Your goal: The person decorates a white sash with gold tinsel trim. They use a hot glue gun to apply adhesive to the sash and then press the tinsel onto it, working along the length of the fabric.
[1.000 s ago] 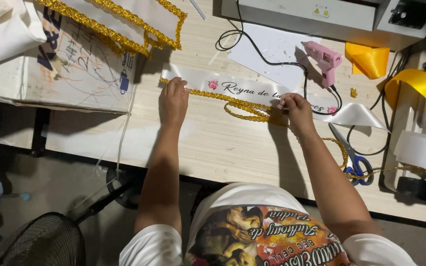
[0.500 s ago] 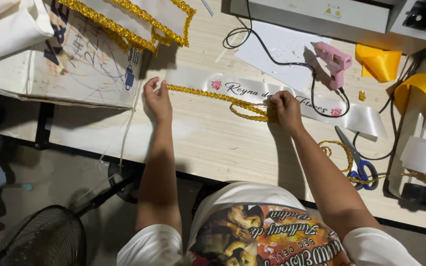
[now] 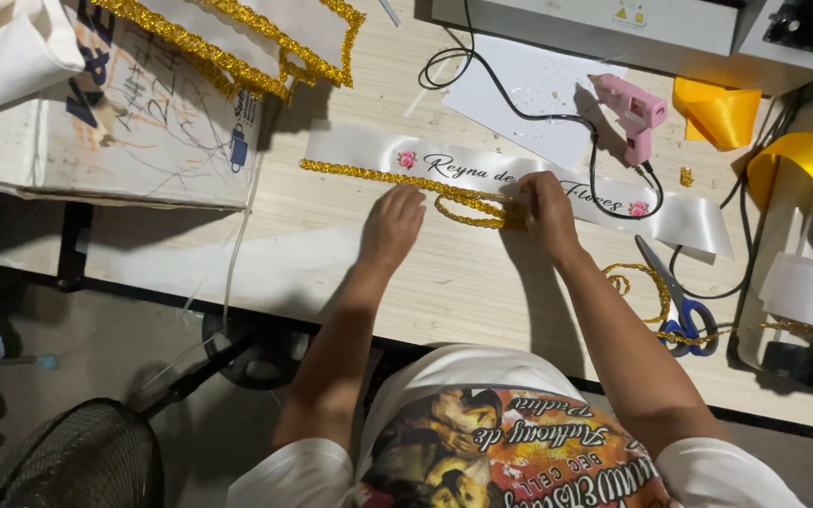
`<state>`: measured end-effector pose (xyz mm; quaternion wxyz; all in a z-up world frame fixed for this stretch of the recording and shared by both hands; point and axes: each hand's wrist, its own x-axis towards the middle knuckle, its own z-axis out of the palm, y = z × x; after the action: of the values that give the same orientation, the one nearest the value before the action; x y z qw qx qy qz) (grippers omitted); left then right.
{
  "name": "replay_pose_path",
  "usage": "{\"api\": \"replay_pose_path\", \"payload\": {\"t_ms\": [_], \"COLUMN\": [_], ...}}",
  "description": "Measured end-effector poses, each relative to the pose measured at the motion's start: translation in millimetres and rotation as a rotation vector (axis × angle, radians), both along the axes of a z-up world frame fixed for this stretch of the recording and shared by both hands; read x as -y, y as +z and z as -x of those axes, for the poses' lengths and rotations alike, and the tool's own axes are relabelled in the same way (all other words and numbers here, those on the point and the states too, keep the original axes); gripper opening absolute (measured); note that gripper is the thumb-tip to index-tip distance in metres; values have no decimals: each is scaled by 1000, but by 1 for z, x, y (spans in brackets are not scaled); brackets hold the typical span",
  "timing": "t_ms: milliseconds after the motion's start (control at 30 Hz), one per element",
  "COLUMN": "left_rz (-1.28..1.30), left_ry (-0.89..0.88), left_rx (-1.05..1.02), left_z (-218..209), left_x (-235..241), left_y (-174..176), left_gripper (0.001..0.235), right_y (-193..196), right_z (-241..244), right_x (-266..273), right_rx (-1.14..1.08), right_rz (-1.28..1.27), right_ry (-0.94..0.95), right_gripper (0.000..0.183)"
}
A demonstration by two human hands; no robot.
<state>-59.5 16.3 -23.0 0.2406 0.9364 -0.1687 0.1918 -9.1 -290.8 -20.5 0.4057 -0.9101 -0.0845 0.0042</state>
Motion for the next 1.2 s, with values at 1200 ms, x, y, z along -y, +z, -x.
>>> {"api": "replay_pose_path", "payload": {"t_ms": [1200], "left_rz": [1689], "left_ry": [449], "left_rx": [-1039], "left_z": [-32], "left_x": [22], "left_y": [46], "left_gripper": [43], "right_y": [69], "right_z": [34], "right_x": [-108], "right_rx": [54], "right_rz": [-230], "right_ry": [473], "right_gripper": [55]}}
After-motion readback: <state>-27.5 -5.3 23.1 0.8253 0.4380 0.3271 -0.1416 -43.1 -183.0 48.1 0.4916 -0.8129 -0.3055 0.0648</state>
